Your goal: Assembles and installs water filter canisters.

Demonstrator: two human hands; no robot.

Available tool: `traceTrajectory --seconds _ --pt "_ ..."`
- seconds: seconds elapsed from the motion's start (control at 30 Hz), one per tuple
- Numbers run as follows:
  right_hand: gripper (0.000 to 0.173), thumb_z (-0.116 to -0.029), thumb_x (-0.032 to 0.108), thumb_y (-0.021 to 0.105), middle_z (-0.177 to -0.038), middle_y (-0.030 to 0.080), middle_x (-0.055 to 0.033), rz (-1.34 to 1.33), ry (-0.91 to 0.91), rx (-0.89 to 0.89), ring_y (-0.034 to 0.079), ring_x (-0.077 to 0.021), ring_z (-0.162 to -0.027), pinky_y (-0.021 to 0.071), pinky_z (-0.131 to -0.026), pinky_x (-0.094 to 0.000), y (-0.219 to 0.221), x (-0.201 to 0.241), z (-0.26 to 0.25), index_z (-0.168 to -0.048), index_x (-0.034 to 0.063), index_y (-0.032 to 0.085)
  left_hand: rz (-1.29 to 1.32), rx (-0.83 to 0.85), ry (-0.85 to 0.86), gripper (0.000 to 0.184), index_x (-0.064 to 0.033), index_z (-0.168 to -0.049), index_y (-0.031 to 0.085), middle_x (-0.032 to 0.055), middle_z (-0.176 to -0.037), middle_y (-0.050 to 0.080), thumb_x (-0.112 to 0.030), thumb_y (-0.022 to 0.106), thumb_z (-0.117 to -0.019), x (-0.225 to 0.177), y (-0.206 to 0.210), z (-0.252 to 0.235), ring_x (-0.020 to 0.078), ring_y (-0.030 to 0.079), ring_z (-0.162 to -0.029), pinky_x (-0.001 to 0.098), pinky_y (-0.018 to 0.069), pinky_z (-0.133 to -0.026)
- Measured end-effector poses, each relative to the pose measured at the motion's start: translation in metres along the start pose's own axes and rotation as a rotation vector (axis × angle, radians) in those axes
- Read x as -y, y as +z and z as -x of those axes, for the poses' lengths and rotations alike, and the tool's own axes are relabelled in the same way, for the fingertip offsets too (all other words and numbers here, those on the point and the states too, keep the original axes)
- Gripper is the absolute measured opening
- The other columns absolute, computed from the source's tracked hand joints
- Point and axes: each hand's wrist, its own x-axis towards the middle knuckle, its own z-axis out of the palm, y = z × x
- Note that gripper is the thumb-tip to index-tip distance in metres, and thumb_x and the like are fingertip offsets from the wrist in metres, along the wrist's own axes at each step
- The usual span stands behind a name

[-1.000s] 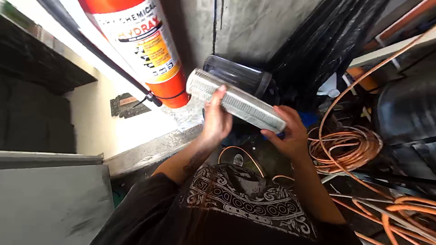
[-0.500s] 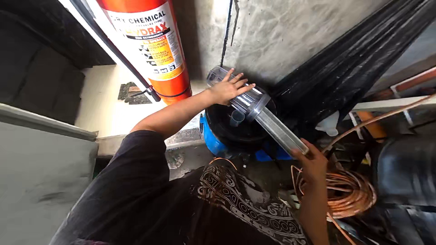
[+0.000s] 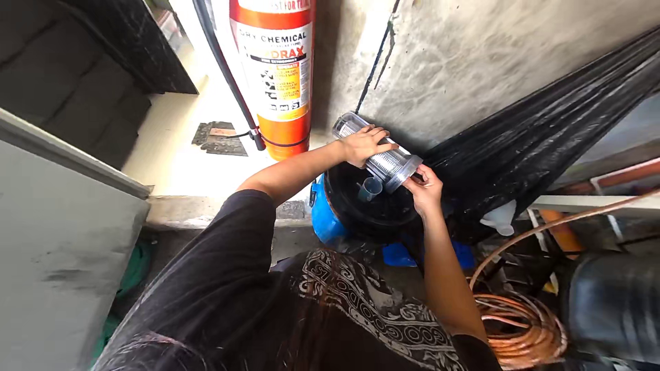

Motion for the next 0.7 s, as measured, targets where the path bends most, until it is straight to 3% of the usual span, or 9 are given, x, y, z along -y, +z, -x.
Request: traceTrajectory --seconds 0.1,0.23,0.4,0.53,0.7 --pt "0.067 -0.0813 -0.004 0.082 -0.138 0.059 -0.0192 0.116 -0.061 0.022 0.069 -0.0200 -0.109 0.0606 -0.092 -0.0361 -0.007 0.032 -0.008 -0.142 -0.0019 0.054 0.045 -0.104 -0.023 0.107 -0.0223 -0.155 0.043 0.0287 -0.149 0.047 -0.039 0.093 -0.0628 0.001 -0.006 0.000 0.0466 0.046 -0.138 0.0608 0.0366 -0.114" --pt "0.068 -0.0829 0.006 0.083 -0.138 0.059 -0.0234 0.359 -0.167 0.062 0.066 -0.0218 -0.118 0.0580 -0.099 -0.0349 -0.015 0.101 -0.039 -0.143 -0.0058 0.053 0.251 -0.305 -0.088 0.109 -0.0111 -0.153 0.044 0.0277 -0.146 0.050 -0.040 0.095 -0.0604 0.001 -0.020 -0.013 0.0423 0.049 -0.137 0.0506 0.0426 -0.115" --pt "0.059 -0.0885 0.012 0.078 -0.135 0.062 -0.0247 0.727 -0.125 0.172 0.066 -0.0324 -0.117 0.0545 -0.102 -0.0486 0.001 0.183 -0.078 -0.141 -0.0022 0.056 0.661 -0.434 -0.216 0.124 -0.0016 -0.155 0.032 0.0236 -0.152 0.046 -0.031 0.100 -0.0549 -0.010 -0.023 -0.033 0.0322 0.047 -0.142 0.0419 0.0418 -0.118" --pt "0.054 -0.0900 0.014 0.076 -0.135 0.064 -0.0225 0.831 -0.116 0.235 0.065 -0.0317 -0.121 0.0509 -0.106 -0.0503 0.020 0.195 -0.108 -0.140 0.0012 0.060 0.840 -0.556 -0.312 0.130 -0.0004 -0.155 0.030 0.0239 -0.152 0.044 -0.030 0.101 -0.0508 -0.004 -0.011 -0.034 0.0282 0.049 -0.140 0.0382 0.0444 -0.116" --pt "0.052 -0.0915 0.023 0.077 -0.131 0.067 -0.0204 0.970 -0.097 0.339 0.065 -0.0333 -0.122 0.0474 -0.108 -0.0557 0.048 0.208 -0.133 -0.139 0.0067 0.064 0.937 -0.648 -0.383 0.128 0.0017 -0.155 0.027 0.0233 -0.151 0.047 -0.033 0.099 -0.0546 0.012 0.000 -0.021 0.0245 0.053 -0.136 0.0373 0.0467 -0.114"
